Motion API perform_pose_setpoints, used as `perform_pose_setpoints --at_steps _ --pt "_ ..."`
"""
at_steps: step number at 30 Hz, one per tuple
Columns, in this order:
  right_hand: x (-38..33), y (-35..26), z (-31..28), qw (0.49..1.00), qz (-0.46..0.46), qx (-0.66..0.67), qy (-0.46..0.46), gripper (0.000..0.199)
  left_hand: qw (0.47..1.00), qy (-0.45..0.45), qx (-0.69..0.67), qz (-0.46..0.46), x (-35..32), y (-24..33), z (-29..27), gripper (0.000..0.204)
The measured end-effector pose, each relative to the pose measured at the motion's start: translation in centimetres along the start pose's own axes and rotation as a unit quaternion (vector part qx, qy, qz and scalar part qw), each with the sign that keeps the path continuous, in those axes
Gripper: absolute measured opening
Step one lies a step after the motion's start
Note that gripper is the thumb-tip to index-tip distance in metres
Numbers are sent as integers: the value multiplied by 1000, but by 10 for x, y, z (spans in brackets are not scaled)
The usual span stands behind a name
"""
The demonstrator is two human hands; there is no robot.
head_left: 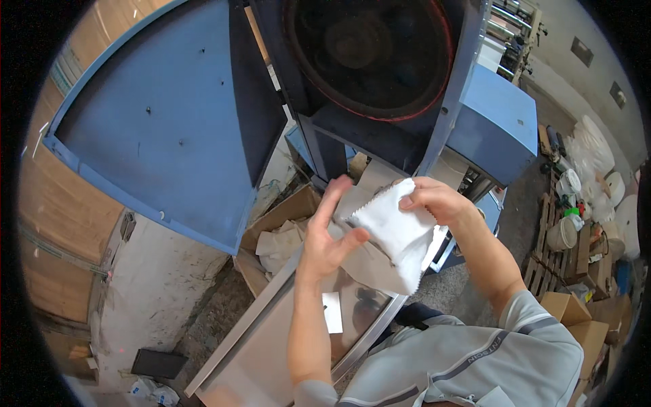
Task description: Inspecting packaged textile items from a packaging machine for quality control.
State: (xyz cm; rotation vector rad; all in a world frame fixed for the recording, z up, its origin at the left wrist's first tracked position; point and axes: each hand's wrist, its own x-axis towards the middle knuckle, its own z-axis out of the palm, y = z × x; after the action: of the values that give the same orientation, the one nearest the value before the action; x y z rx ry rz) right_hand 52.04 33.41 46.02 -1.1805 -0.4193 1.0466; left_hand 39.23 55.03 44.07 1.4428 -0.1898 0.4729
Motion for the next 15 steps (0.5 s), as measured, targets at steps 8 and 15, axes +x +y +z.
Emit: perform_pose_setpoints --at_steps 8,15 --pt "14 -2 -7 995 4 -49 -89 59 989 -62 45 -129 5 10 -13 18" --pt "26 51 -28 982 -81 116 -123 84 986 135 -68 -76 1 -8 -40 20"
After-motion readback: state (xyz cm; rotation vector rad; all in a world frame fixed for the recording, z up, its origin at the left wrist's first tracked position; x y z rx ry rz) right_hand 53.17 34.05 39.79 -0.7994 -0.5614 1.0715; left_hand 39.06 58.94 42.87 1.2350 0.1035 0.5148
